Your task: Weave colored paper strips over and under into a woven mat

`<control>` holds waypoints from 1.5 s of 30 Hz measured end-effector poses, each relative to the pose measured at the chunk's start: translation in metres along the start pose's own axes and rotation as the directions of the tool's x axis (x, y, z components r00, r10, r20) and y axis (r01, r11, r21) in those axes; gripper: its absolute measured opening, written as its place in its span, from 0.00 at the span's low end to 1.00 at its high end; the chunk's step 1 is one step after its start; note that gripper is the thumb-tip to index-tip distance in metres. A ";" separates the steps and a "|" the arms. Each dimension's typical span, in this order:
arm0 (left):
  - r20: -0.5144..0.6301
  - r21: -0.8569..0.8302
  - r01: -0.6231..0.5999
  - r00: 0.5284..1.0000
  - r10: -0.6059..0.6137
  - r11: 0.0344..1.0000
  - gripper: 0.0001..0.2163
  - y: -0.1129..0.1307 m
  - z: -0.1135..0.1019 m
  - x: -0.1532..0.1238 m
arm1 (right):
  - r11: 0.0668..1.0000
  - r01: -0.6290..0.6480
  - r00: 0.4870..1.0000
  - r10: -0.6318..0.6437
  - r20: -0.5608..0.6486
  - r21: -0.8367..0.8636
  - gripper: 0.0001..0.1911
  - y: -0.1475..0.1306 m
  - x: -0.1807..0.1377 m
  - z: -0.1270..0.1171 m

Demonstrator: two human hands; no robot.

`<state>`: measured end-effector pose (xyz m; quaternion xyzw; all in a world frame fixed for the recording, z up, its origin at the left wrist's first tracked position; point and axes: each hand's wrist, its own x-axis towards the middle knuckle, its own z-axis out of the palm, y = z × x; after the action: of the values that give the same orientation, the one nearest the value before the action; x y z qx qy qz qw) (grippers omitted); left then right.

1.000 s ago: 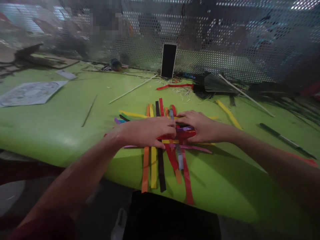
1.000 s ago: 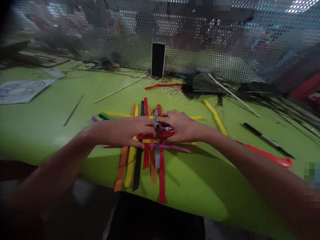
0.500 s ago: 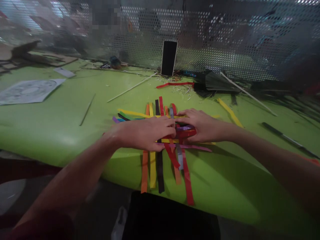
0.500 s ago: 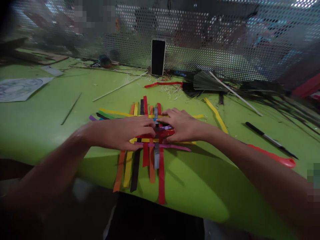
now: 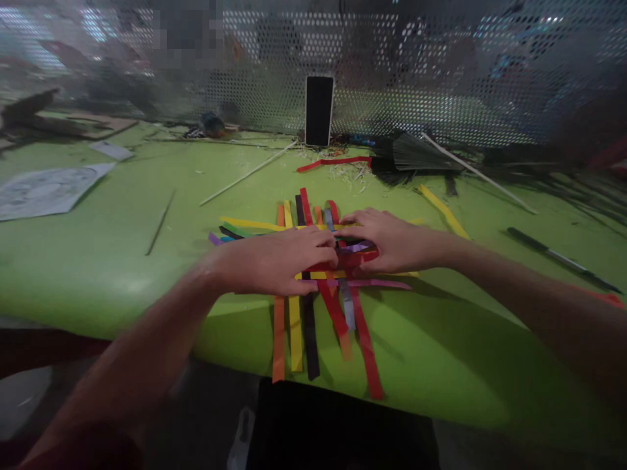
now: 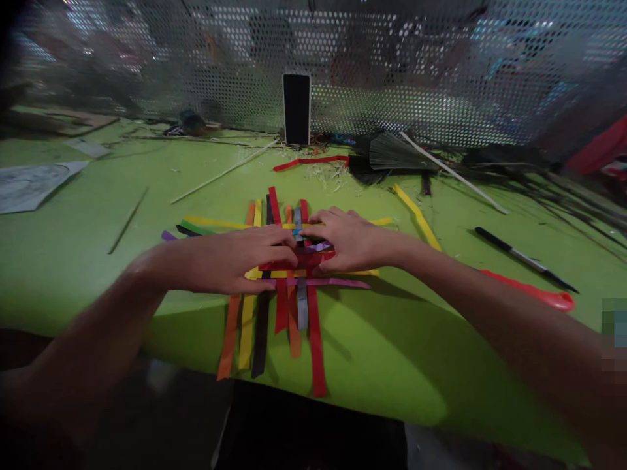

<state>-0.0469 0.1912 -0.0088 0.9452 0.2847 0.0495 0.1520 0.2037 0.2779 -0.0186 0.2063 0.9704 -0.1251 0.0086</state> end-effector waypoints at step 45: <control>-0.210 0.029 0.019 0.978 -0.012 0.999 0.07 0.005 0.006 0.014 | 0.991 -0.022 1.000 0.019 -0.020 -0.129 0.39 -0.016 -0.013 -0.022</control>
<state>-0.0315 0.1940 -0.0126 0.9347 0.3072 0.1435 0.1067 0.2101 0.2636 0.0079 0.2164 0.9744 -0.0599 0.0143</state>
